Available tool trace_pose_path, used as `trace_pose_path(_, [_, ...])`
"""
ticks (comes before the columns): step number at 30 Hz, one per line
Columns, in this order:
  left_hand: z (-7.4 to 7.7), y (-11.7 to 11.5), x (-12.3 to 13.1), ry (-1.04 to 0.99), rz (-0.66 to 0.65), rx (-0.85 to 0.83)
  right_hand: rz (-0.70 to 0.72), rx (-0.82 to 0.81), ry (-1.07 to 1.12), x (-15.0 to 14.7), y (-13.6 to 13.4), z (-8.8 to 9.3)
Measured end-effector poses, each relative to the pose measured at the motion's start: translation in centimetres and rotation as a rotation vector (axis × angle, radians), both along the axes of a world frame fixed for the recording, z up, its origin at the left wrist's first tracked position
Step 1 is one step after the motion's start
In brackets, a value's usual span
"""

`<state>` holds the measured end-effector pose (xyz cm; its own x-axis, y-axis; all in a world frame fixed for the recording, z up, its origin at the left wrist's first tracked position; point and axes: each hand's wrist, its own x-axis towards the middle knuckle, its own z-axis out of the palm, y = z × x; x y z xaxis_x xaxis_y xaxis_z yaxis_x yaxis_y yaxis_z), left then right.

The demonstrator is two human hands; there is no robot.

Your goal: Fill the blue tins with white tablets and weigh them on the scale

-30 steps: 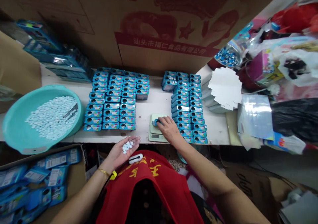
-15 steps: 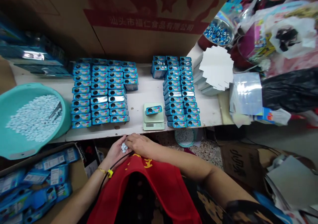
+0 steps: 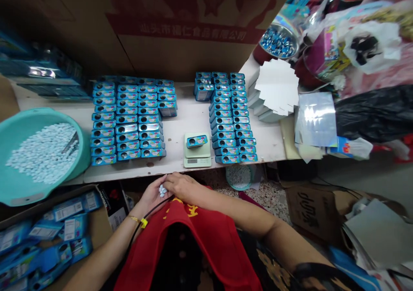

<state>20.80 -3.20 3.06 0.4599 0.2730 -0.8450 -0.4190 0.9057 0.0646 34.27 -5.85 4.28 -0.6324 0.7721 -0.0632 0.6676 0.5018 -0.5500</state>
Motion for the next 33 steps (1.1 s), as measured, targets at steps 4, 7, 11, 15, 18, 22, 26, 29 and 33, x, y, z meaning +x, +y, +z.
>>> trace_pose_path(4, [-0.4, 0.0, 0.2, 0.004, 0.011, 0.0, -0.01, 0.026, 0.068, 1.0, 0.1, 0.1])
trace_pose_path(7, [-0.8, 0.0, -0.1, 0.011, 0.026, 0.011, -0.178, 0.108, 0.144, 4.2, 1.1, 0.5])
trace_pose_path(11, [-0.7, 0.2, -0.5, -0.002, -0.001, 0.019, -0.649, 0.2, 0.119, 10.4, 3.2, 0.4])
trace_pose_path(15, [-0.4, 0.7, -0.5, -0.014, 0.003, 0.072, -0.708, 0.201, 0.067, 13.6, 4.4, -0.7])
trace_pose_path(18, [-0.4, 1.0, -0.6, -0.001, 0.018, 0.084, -0.698, 0.164, 0.061, 13.6, 4.7, -1.7])
trace_pose_path(22, [-0.8, 1.1, -1.2, -0.048, 0.015, 0.103, -0.68, 0.092, 0.064, 13.5, 5.2, -3.1])
trace_pose_path(26, [-1.3, 1.2, -1.4, -0.131, 0.035, 0.107, -0.648, 0.067, 0.174, 13.8, 6.1, -5.3])
trace_pose_path(29, [-1.7, 1.9, -0.7, -0.128, 0.046, 0.106, -0.612, 0.051, 0.234, 13.7, 6.7, -6.8])
trace_pose_path(33, [-2.3, 3.6, 0.8, -0.068, 0.062, 0.135, -0.588, 0.096, 0.168, 12.4, 6.4, -5.7])
